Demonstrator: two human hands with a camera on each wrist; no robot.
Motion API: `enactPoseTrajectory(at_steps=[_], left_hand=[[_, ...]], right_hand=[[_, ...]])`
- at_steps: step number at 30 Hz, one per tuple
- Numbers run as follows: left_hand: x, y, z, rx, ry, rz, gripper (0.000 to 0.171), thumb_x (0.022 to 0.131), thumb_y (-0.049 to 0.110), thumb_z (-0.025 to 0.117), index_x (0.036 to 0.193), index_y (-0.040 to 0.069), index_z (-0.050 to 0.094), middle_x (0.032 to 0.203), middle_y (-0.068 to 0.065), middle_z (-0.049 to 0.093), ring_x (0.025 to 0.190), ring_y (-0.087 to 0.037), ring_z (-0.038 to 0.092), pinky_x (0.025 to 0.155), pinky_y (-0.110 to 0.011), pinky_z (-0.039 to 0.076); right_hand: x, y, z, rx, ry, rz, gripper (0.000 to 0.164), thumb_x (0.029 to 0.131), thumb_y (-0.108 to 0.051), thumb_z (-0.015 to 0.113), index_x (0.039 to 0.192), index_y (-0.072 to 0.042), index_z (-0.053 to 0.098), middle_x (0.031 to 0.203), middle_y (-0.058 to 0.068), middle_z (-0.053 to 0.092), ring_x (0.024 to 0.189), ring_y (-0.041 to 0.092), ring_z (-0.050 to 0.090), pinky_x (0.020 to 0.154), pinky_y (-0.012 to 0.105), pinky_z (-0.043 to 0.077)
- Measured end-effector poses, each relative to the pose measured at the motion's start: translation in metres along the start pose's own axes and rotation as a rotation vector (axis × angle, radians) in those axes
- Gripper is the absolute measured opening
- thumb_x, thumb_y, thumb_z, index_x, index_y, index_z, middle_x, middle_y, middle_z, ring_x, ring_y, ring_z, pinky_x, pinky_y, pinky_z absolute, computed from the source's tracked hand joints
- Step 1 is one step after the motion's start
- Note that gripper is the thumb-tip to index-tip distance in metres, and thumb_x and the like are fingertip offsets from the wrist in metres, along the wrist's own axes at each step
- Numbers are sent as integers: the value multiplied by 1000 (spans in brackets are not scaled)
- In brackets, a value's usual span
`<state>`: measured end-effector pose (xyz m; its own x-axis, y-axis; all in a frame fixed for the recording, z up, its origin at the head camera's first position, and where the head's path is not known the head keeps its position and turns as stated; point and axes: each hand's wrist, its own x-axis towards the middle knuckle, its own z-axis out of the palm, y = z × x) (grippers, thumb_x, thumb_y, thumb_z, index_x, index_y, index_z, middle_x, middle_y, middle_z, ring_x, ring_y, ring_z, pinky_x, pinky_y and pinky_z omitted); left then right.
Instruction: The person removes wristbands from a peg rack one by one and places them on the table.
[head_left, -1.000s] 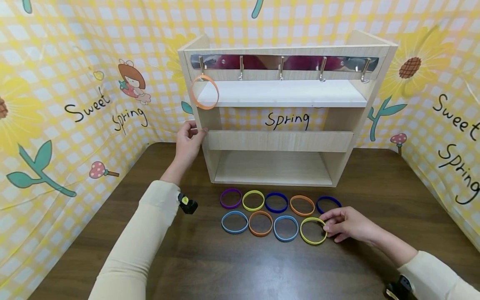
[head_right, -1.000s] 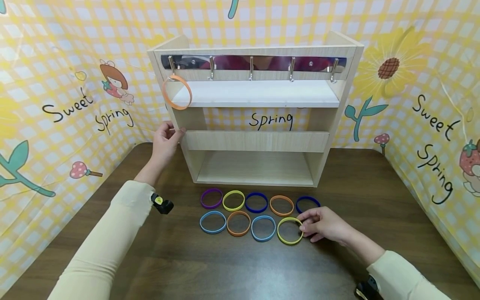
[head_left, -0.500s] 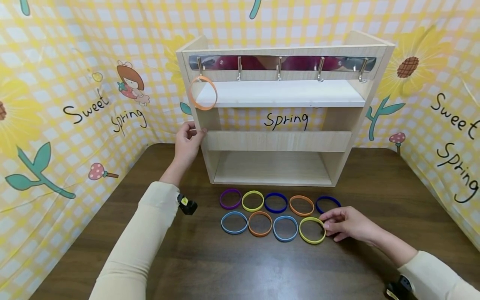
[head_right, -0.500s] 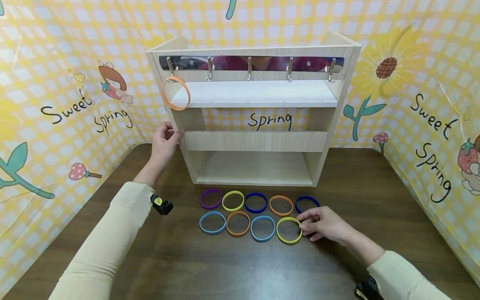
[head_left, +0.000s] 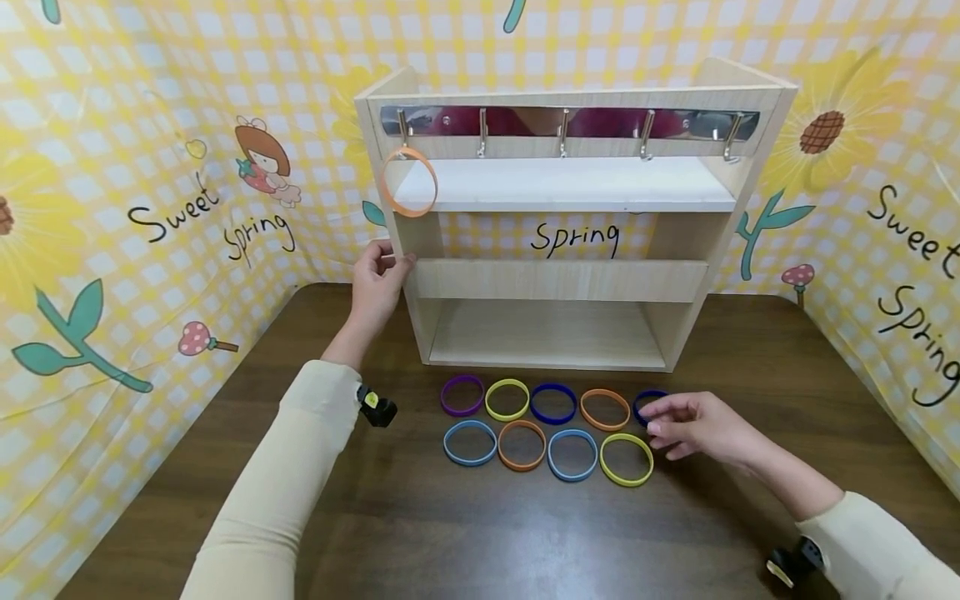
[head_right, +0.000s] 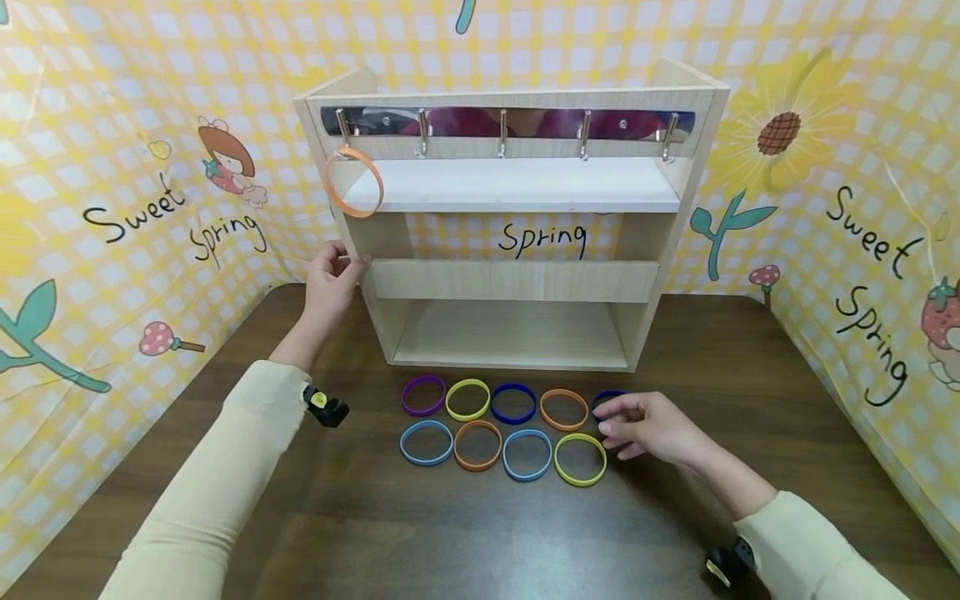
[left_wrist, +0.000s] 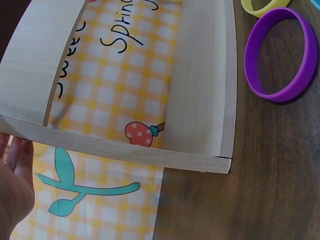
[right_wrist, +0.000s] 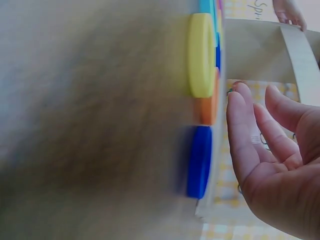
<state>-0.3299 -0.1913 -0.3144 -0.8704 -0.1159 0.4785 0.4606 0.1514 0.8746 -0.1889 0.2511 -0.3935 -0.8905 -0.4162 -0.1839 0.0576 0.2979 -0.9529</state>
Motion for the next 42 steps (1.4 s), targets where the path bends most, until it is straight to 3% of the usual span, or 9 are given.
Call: enactPoseTrajectory(at_steps=[7, 13, 27, 35, 42], left_hand=[[-11, 24, 5, 16, -10, 2, 31, 90, 5, 60, 113, -14, 53, 98, -2, 55, 82, -10, 56, 71, -22, 48], [-11, 25, 6, 18, -16, 2, 31, 91, 5, 60, 115, -14, 54, 100, -2, 54, 83, -11, 55, 72, -23, 48], [-12, 27, 5, 20, -17, 3, 32, 91, 6, 60, 116, -13, 54, 100, -4, 54, 84, -12, 55, 71, -24, 48], [-15, 29, 3, 39, -20, -13, 34, 92, 6, 59, 119, -12, 53, 105, -9, 55, 90, -20, 55, 73, -24, 48], [-15, 31, 2, 23, -34, -29, 41, 92, 6, 58, 129, -10, 52, 111, -13, 56, 94, -18, 56, 75, -23, 48]], right_hand=[[14, -17, 6, 4, 58, -99, 45, 93, -9, 65, 126, 17, 49, 100, 24, 63, 90, 34, 67, 72, 42, 56], [29, -35, 17, 11, 104, -166, 45, 92, -14, 68, 127, 11, 53, 103, 22, 65, 94, 39, 66, 73, 41, 56], [70, -79, 46, 97, 145, -280, 35, 94, -12, 65, 124, 5, 58, 100, 18, 67, 89, 25, 69, 73, 39, 56], [90, -107, 60, 159, 176, -321, 31, 95, -12, 64, 120, 5, 60, 101, 13, 68, 89, 25, 69, 75, 38, 56], [104, -133, 73, 215, 165, -360, 36, 95, -12, 63, 124, 10, 55, 100, 13, 68, 91, 26, 68, 76, 39, 56]])
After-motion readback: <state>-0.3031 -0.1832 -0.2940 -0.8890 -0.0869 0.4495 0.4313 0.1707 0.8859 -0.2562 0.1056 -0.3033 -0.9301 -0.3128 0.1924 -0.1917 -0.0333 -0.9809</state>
